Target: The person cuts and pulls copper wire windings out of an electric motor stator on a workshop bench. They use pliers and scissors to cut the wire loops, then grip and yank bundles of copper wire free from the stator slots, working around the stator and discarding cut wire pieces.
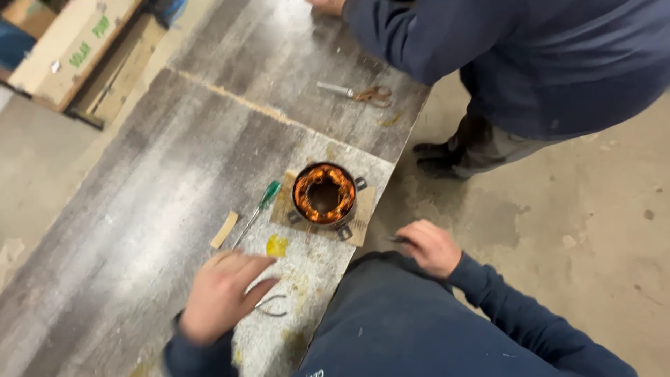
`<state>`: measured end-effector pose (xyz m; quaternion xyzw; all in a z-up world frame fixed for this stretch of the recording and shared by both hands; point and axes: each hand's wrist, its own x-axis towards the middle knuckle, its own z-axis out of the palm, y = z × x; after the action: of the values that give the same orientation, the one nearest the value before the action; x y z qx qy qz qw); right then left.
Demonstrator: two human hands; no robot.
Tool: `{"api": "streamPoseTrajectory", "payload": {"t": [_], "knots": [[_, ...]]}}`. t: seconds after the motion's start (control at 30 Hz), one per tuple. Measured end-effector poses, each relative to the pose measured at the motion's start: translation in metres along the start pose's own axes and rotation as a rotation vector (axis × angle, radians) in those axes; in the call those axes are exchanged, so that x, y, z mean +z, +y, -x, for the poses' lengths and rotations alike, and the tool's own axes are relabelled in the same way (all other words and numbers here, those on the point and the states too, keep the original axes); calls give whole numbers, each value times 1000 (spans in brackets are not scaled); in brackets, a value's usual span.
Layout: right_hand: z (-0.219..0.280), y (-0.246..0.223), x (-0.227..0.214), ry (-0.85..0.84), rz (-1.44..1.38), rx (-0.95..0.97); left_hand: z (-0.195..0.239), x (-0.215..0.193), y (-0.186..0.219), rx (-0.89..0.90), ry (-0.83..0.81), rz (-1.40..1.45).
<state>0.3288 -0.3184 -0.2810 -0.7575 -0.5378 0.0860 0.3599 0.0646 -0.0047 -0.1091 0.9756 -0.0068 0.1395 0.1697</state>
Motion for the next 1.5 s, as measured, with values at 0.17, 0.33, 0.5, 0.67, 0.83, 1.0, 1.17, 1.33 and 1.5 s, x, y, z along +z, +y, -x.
{"api": "streamPoseTrajectory", "payload": {"t": [0.17, 0.33, 0.5, 0.67, 0.83, 1.0, 1.17, 1.33, 1.5], "knots": [[-20, 4, -15, 24, 88, -56, -24, 50, -7, -191, 47, 127], [-44, 8, -25, -14, 31, 150, -46, 63, -16, -105, 172, 190], [-93, 25, -29, -112, -27, 71, -60, 92, -17, -225, 148, 187], [-143, 49, -38, -289, -117, -137, -75, 110, -7, -374, 170, 169], [-179, 71, -36, -531, -182, -296, -91, 124, 8, -461, 140, 202], [-204, 82, -37, -723, -249, -390, -102, 147, 35, -656, 200, 110], [-228, 74, -47, -812, -211, -462, -95, 152, 42, -749, 255, 69], [-247, 38, -65, -767, 82, -548, -69, 132, 11, -525, 318, 178], [-260, -13, -92, -728, 425, -579, -52, 117, -24, -304, 329, 243]]}}
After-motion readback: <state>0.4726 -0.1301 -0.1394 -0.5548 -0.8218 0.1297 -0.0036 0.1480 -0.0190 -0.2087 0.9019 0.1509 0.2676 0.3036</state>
